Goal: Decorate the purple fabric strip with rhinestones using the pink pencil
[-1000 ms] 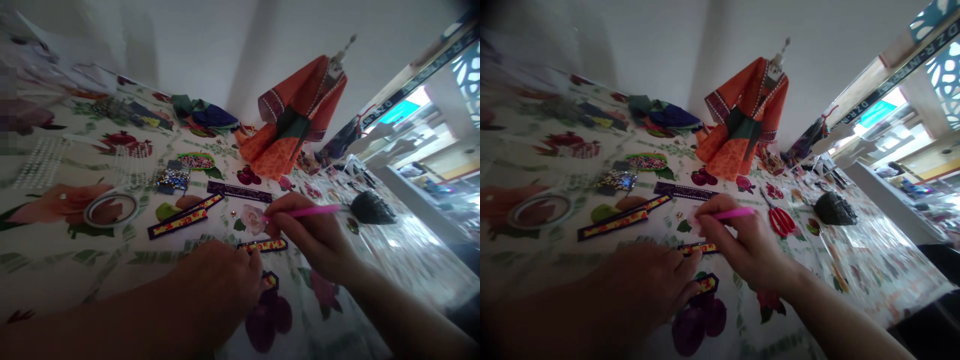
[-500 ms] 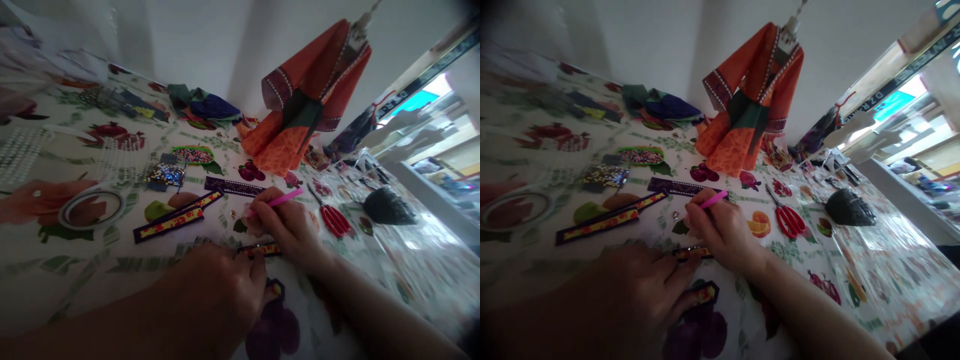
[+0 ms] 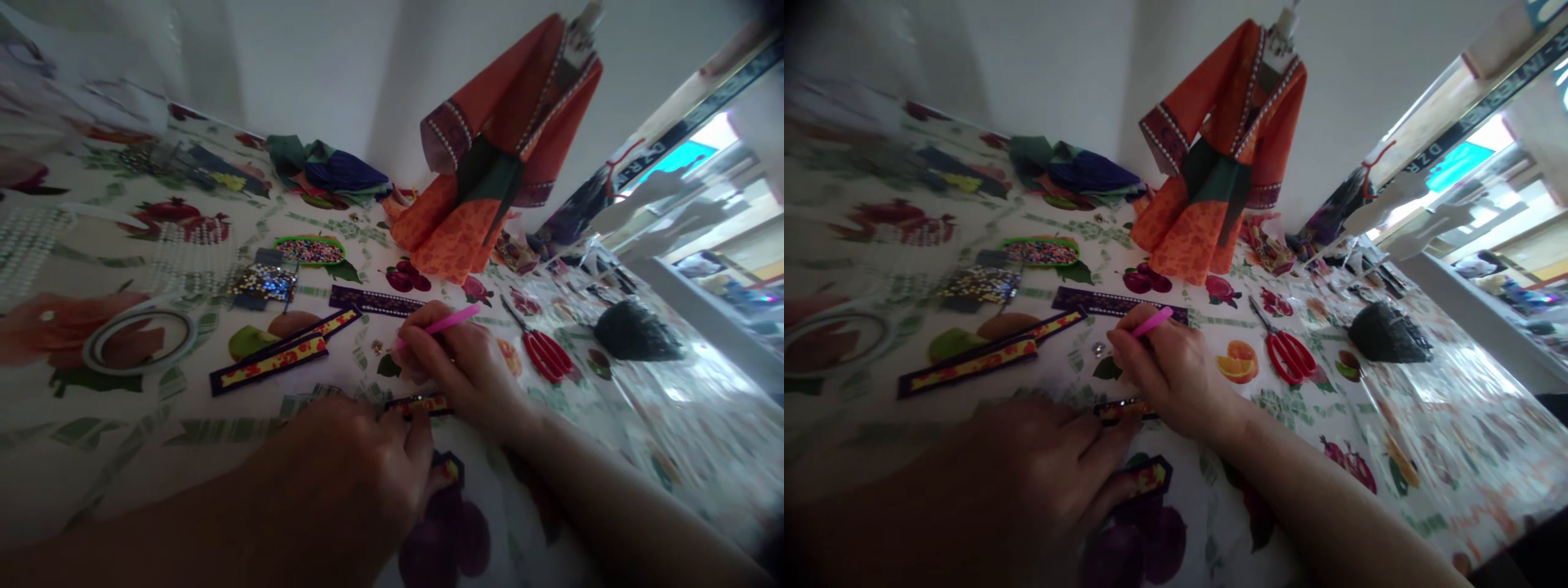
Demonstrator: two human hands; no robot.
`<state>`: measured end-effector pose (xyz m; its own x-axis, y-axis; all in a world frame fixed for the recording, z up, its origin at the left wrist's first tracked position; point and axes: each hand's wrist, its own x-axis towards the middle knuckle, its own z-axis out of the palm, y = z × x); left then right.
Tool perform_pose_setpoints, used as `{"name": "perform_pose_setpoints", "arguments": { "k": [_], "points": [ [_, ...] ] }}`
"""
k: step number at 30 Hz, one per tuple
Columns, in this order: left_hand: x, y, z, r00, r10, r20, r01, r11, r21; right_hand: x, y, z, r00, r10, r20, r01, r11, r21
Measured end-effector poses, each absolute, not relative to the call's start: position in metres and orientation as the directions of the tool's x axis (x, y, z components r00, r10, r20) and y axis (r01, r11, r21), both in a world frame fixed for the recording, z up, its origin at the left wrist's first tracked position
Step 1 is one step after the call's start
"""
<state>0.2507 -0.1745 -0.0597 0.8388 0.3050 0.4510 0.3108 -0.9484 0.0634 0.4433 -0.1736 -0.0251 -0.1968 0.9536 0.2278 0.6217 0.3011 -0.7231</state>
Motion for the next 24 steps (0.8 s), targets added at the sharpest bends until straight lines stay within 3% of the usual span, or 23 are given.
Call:
{"name": "perform_pose_setpoints", "arguments": {
  "k": [14,24],
  "points": [
    [0.2511,-0.1737,-0.0585,0.855,0.306,0.420,0.324,-0.946,0.029,0.4412,-0.1720,-0.0240,-0.230,0.940,0.251,0.651,0.341,-0.678],
    [0.2521,-0.1757,-0.0595,0.851,0.335,0.404,0.333,-0.940,0.077,0.4409,-0.1726,-0.0260,-0.255,0.921,0.295,0.667,0.389,-0.635]
  ]
}}
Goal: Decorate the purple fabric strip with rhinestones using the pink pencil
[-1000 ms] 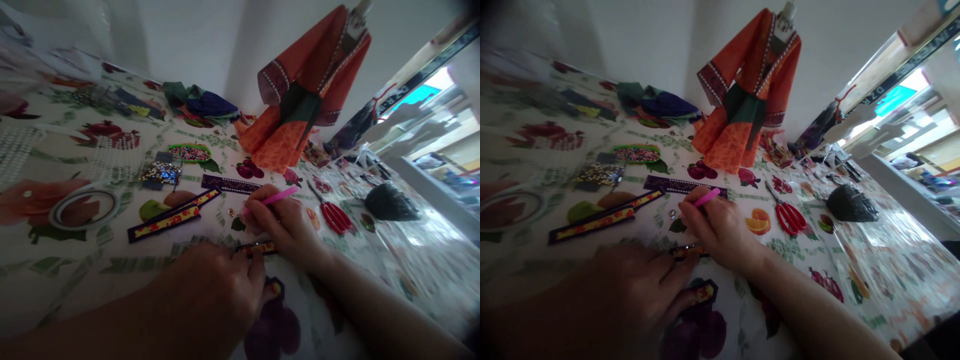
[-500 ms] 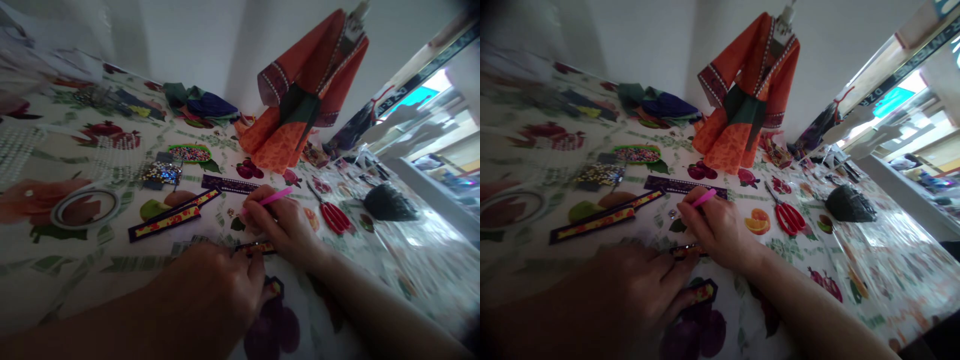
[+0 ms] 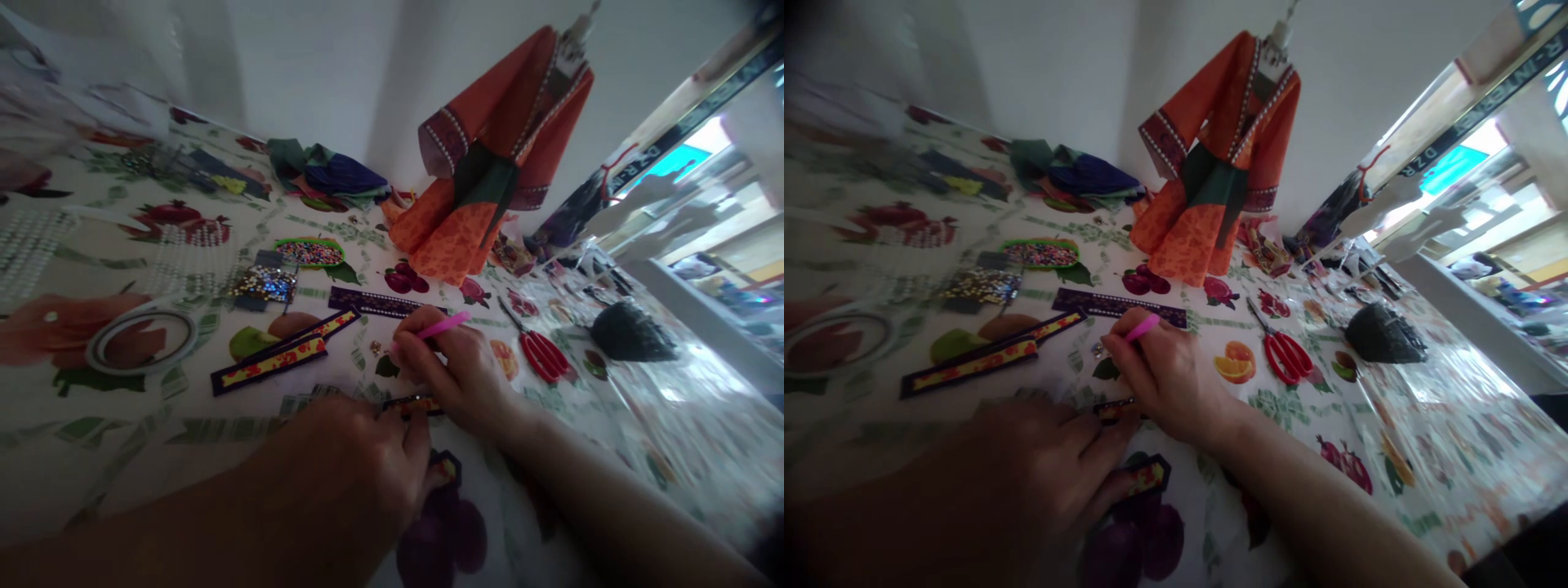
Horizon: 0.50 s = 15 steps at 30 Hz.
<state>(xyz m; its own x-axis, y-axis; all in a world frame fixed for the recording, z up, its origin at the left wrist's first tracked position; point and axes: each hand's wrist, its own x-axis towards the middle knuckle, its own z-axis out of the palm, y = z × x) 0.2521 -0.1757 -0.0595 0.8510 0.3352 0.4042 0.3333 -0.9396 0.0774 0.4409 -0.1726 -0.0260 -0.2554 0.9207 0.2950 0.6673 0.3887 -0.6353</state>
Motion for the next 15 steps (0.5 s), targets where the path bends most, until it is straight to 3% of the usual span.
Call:
{"name": "perform_pose_setpoints", "arguments": {
  "k": [7,15],
  "points": [
    [0.2522,-0.1753,-0.0629,0.815,0.331,0.476,0.344,-0.937,0.063,0.4448,-0.1732,-0.0316,-0.148,0.963,0.227,0.591,0.270,-0.760],
    [0.2544,-0.1747,-0.0663,0.791,0.326,0.518,0.339,-0.938,0.072,0.4432,-0.1730,-0.0285,-0.181,0.954,0.237,0.587,0.299,-0.752]
  ]
}}
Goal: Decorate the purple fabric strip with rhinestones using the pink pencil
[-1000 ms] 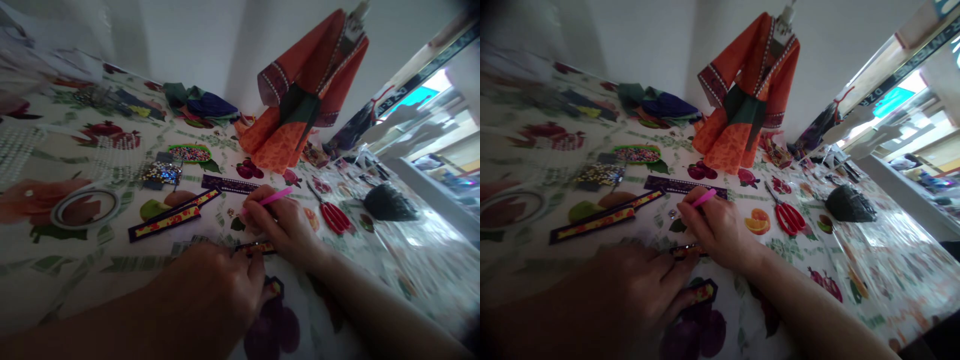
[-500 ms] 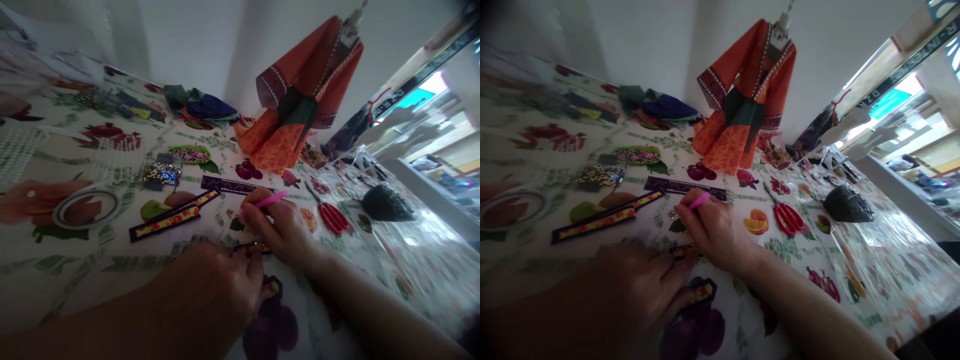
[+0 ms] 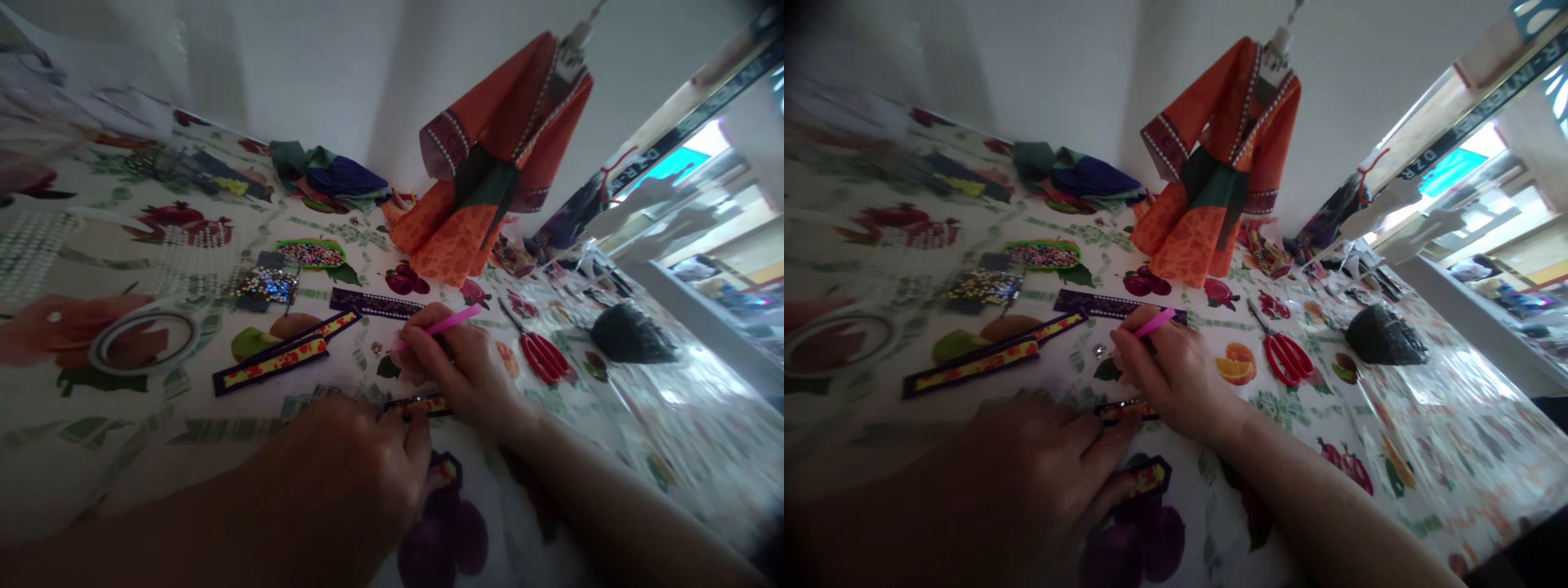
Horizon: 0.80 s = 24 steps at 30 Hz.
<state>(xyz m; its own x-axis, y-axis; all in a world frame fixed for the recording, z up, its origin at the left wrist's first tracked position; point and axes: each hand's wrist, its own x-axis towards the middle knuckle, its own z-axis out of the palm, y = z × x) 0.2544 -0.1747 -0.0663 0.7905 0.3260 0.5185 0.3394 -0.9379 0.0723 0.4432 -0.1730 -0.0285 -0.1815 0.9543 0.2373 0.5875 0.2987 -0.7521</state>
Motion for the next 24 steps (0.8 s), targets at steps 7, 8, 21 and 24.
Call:
{"name": "perform_pose_setpoints", "arguments": {
  "k": [7,8,21,24],
  "points": [
    [0.2517,-0.1751,-0.0651,0.816,0.316,0.484,0.332,-0.942,0.056,0.4419,-0.1718,-0.0280,-0.233,0.928,0.290,0.631,0.371,-0.681],
    [0.2519,-0.1752,-0.0647,0.811,0.324,0.487,0.335,-0.940,0.066,0.4417,-0.1720,-0.0279,-0.234,0.928,0.290,0.635,0.371,-0.678],
    [0.2537,-0.1760,-0.0670,0.796,0.308,0.521,0.331,-0.942,0.052,0.4408,-0.1715,-0.0281,-0.217,0.932,0.289,0.638,0.360,-0.681],
    [0.2532,-0.1763,-0.0672,0.801,0.312,0.511,0.331,-0.942,0.057,0.4413,-0.1716,-0.0278,-0.208,0.935,0.287,0.614,0.353,-0.706]
  ]
}}
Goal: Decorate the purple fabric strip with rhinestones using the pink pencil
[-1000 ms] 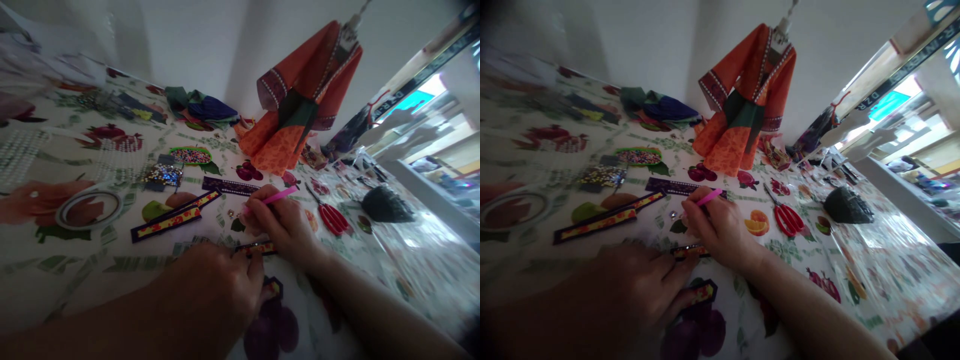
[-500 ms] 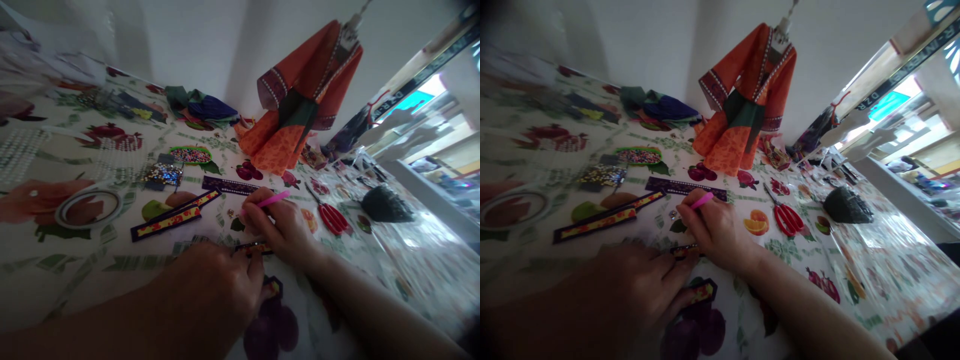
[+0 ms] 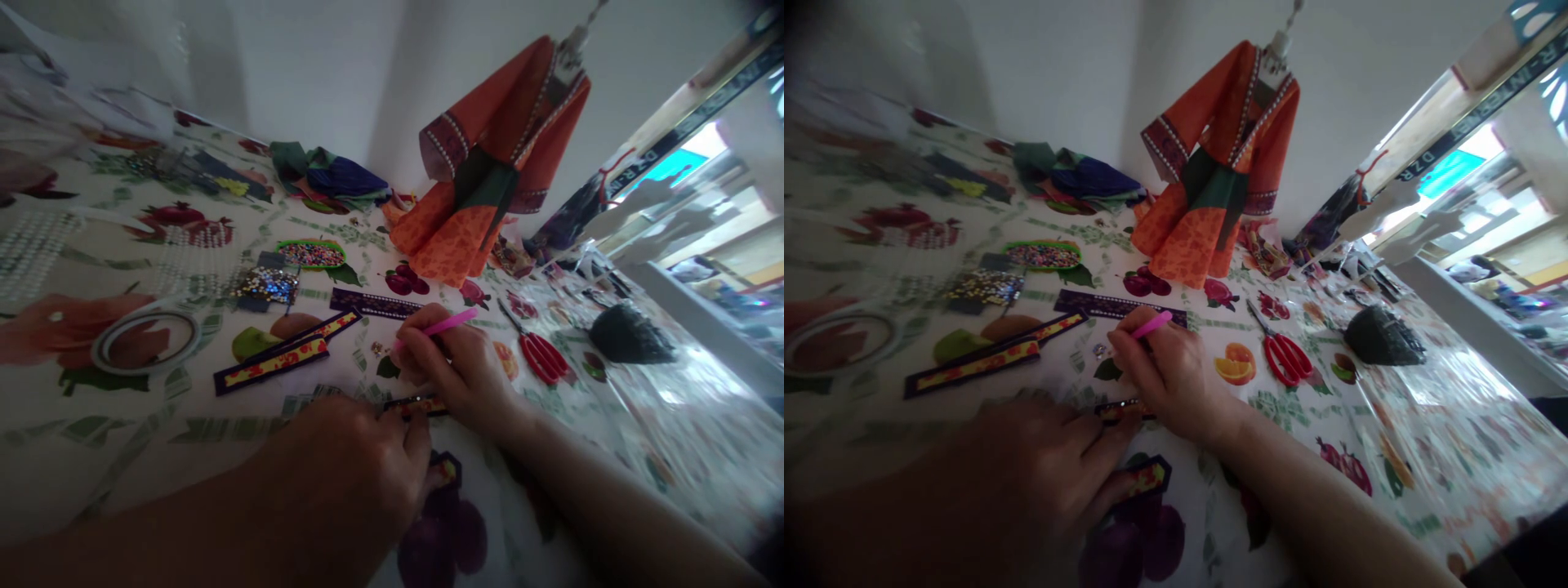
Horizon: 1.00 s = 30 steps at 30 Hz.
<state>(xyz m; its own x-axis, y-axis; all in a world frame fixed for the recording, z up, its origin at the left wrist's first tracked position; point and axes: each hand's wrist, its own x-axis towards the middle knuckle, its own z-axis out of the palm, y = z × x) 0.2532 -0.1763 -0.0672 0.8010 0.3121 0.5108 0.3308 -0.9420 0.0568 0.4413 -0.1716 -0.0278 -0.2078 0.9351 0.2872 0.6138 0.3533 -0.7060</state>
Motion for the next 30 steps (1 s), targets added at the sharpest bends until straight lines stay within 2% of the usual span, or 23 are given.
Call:
{"name": "perform_pose_setpoints", "arguments": {
  "k": [10,15,20,30],
  "points": [
    [0.2534,-0.1744,-0.0676,0.793,0.295,0.533,0.323,-0.945,0.042,0.4439,-0.1746,-0.0289,-0.160,0.956,0.248,0.583,0.294,-0.757],
    [0.2542,-0.1762,-0.0670,0.784,0.306,0.540,0.341,-0.939,0.037,0.4425,-0.1733,-0.0271,-0.197,0.947,0.255,0.603,0.322,-0.730],
    [0.2523,-0.1764,-0.0600,0.832,0.334,0.444,0.344,-0.937,0.062,0.4407,-0.1719,-0.0253,-0.224,0.938,0.265,0.635,0.347,-0.690],
    [0.2534,-0.1772,-0.0621,0.828,0.361,0.429,0.343,-0.931,0.122,0.4398,-0.1729,-0.0256,-0.256,0.920,0.296,0.680,0.389,-0.622]
  ]
}}
